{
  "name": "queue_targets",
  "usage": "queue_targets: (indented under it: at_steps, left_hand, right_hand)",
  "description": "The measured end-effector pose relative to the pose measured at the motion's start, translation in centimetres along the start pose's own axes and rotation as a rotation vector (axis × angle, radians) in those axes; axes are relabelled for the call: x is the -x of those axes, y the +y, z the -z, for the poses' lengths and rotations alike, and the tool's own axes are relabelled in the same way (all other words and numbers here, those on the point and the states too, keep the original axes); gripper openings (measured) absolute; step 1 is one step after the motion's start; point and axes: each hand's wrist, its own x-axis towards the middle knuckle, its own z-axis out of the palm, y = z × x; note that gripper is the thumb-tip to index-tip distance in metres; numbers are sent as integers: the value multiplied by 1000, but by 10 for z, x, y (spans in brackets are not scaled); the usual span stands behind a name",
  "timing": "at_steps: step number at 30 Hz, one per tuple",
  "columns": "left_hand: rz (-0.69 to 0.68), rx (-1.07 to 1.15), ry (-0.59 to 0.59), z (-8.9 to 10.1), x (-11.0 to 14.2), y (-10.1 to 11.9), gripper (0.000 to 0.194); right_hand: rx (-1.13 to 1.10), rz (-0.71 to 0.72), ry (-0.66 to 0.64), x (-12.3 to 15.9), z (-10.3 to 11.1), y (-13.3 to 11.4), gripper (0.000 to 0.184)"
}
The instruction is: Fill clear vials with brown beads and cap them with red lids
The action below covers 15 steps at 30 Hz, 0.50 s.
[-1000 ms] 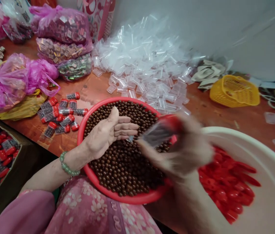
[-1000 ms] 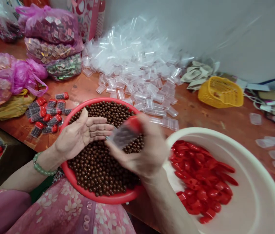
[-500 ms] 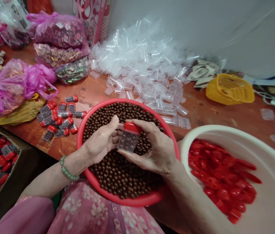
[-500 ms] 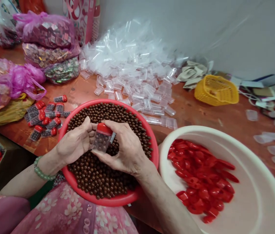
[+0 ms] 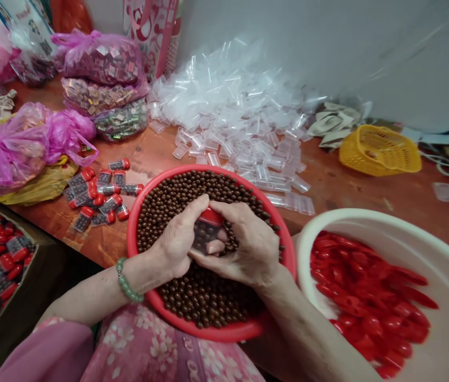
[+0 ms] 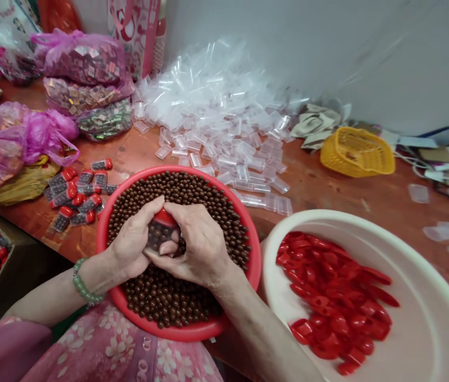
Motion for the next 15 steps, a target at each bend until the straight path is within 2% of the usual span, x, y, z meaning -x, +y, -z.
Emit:
queue_targets:
  at_steps: [2,6,10,11,13,15]
  left_hand:
    - [-30,-22,18,-2,1,-2,43]
    - [-18,-108,-24,1,6,-5,50]
    - [-124,-273,-123,17,23,5,54]
    - [-178,-347,-113,24,27,12,55]
    - [-320,-522,8,44,32,29,54]
    - [-548,-702,254,73,28,51,51]
  right_hand:
    - [10,25,11,0,0,-2,61]
    - [37,66,6,3,1,-8,65]
    - [-18,76,-113,5,2,-11,74]
    - [-38,73,-143,6,4,-11,77]
    - [-58,46,-170,10,11,-7,80]
    - [-45,-11,-158,18,19,0,75]
